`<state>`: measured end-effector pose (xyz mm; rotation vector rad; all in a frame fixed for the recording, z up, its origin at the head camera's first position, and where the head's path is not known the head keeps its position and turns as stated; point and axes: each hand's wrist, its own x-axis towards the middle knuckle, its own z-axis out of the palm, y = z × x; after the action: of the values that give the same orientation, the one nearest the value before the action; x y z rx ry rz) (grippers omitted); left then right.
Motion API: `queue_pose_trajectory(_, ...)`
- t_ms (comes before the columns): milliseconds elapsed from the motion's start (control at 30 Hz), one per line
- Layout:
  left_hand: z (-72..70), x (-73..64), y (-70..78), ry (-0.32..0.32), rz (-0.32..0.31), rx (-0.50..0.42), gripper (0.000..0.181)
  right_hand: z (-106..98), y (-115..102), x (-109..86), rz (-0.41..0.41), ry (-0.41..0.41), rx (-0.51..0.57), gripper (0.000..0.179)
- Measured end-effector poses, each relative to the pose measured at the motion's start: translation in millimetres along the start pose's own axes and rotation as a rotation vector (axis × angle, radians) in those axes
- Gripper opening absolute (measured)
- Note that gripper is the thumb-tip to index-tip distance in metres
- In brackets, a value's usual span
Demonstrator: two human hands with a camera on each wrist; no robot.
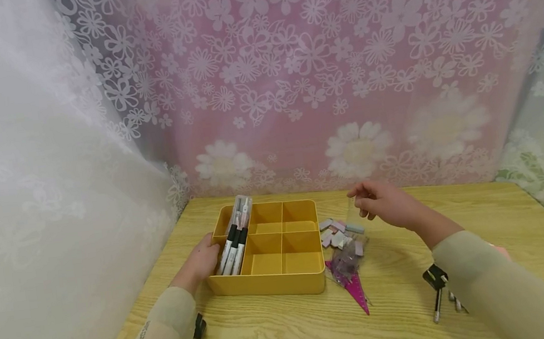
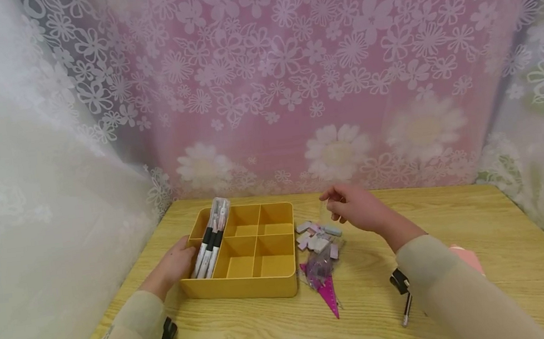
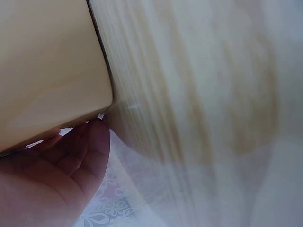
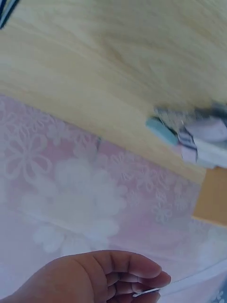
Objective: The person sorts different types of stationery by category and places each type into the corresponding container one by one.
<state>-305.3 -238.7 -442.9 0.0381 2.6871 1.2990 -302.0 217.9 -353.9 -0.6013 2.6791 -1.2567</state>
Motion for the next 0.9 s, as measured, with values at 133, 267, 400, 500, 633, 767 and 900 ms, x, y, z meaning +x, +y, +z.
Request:
queue_pose_trajectory(133, 0.2, -0.9, 1.7, 0.000, 0.000, -0.002, 0.048, -1.4, -13.0, 7.6, -0.014, 0.003, 0.062, 0.027)
queue_pose_trajectory(267, 0.0, -2.5, 3.0, 0.003, 0.003, 0.002, 0.048, -1.0, -27.8, 17.9, -0.018, 0.010, 0.104, 0.026)
queue_pose_trajectory(400, -0.2, -2.8, 3.3, 0.001, 0.003, 0.009, 0.048, 3.7, -43.1, 28.7, 0.002, 0.028, 0.106, 0.024)
queue_pose_trajectory(500, -0.6, -2.0, 2.0, -0.003, 0.004, 0.012, 0.048, 11.8, -50.8, 38.6, 0.000, 0.040, 0.123, 0.024)
queue_pose_trajectory(633, -1.2, -1.4, 1.0, -0.007, 0.007, 0.009, 0.048, 25.1, -57.3, 56.1, -0.019, 0.062, 0.158, 0.023)
queue_pose_trajectory(767, -0.9, -2.0, 1.1, -0.006, 0.008, -0.004, 0.048, 38.0, -65.6, 75.0, -0.019, 0.100, 0.161, 0.023)
queue_pose_trajectory(900, -1.6, -3.9, 2.5, -0.005, 0.011, -0.016, 0.048, 51.1, -73.1, 90.9, -0.015, 0.134, 0.178, 0.022)
